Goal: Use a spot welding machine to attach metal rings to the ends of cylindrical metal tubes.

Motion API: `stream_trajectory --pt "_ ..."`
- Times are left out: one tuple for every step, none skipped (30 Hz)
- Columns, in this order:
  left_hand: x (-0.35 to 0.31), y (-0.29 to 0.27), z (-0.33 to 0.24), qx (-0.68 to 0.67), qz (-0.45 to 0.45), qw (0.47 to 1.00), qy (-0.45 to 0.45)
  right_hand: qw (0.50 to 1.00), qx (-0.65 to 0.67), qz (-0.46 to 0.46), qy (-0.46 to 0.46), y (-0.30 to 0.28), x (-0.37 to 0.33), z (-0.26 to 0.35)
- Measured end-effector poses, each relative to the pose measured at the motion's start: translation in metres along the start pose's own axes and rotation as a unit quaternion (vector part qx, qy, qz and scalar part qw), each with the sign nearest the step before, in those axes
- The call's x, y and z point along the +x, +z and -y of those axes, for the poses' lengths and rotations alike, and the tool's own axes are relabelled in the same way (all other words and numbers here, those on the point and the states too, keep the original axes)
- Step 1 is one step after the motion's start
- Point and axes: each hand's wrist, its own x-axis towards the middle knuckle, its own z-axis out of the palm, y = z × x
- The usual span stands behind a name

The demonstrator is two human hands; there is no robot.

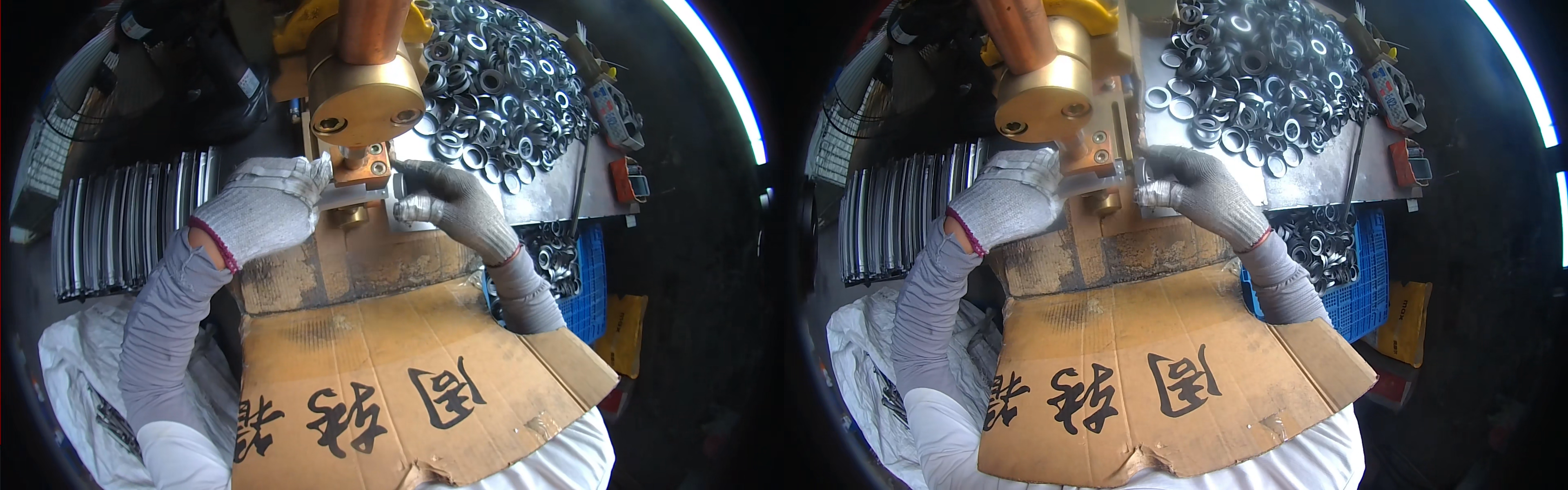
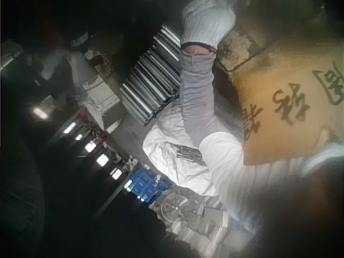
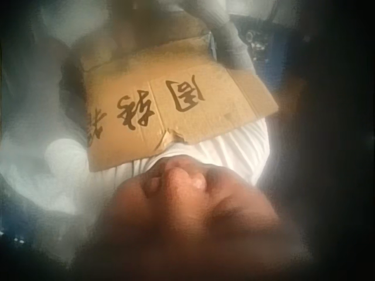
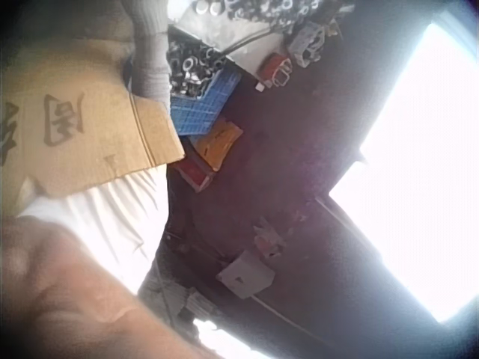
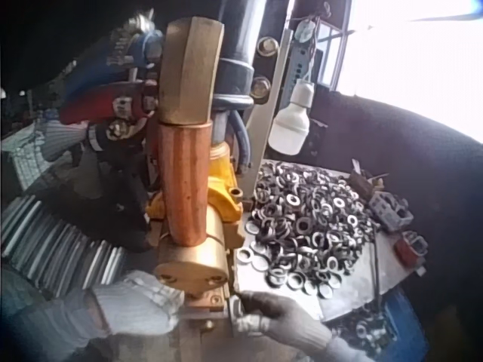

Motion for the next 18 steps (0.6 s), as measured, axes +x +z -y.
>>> stream_trajectory --pt "0.0 0.0 -0.001 0.0 0.0 1.0 0.0 0.996 0.077 0.045 0.019 -0.001 0.0 -0.015" --pt "0.001 0.0 0.0 -0.012 -0.012 1.0 0.003 0.996 0.078 0.044 0.019 0.002 0.0 -0.017" --pt "0.001 -0.001 0.001 -0.024 -0.025 0.999 0.006 0.991 0.122 0.049 0.005 0.006 0.0 -0.017" --pt "0.0 -0.002 0.002 -0.022 -0.024 0.999 0.008 0.985 0.166 0.055 -0.009 0.009 0.0 -0.018" --pt "-0.001 -0.002 0.004 -0.032 -0.023 0.999 -0.003 0.989 0.139 0.049 -0.023 0.009 0.002 -0.021" --pt "-0.001 -0.002 0.006 -0.041 -0.022 0.999 -0.014 0.989 0.14 0.048 -0.023 0.009 0.002 -0.022" --pt "-0.002 -0.001 0.007 -0.04 -0.021 0.999 -0.013 0.989 0.138 0.042 -0.021 0.008 0.002 -0.021" --pt "-0.004 -0.001 0.007 -0.051 -0.029 0.998 -0.018 0.99 0.137 0.038 -0.019 0.008 0.003 -0.021" --pt "-0.005 -0.002 0.007 -0.061 -0.037 0.997 -0.024 0.99 0.137 0.039 -0.02 0.008 0.005 -0.021" --pt "-0.004 -0.005 0.008 -0.061 -0.037 0.997 -0.026 0.99 0.131 0.04 -0.035 0.01 0.008 -0.021" --pt "0.0 -0.015 0.008 -0.056 0.026 0.998 -0.027 0.99 0.125 0.038 -0.048 0.012 0.01 -0.022" --pt "0.003 -0.02 0.008 -0.051 0.088 0.994 -0.029 0.99 0.125 0.037 -0.047 0.016 0.014 -0.023" --pt "0.003 -0.013 0.011 -0.051 0.089 0.994 -0.027 0.991 0.119 0.056 -0.033 0.023 0.02 -0.024" --pt "0.001 -0.008 0.014 -0.023 0.055 0.998 0.004 0.99 0.112 0.078 -0.02 0.025 0.025 -0.023" --pt "0.0 -0.006 0.015 0.005 0.021 0.999 0.035 0.991 0.091 0.088 -0.051 0.023 0.028 -0.022" --pt "-0.001 -0.005 0.017 0.006 0.021 0.999 0.033 0.99 0.092 0.089 -0.053 0.023 0.03 -0.023" --pt "0.002 -0.019 0.011 -0.001 0.052 0.998 0.02 0.991 0.067 0.092 -0.077 0.022 0.031 -0.027" --pt "0.005 -0.026 0.008 -0.008 0.083 0.997 0.006 0.99 0.042 0.094 -0.101 0.021 0.031 -0.029"
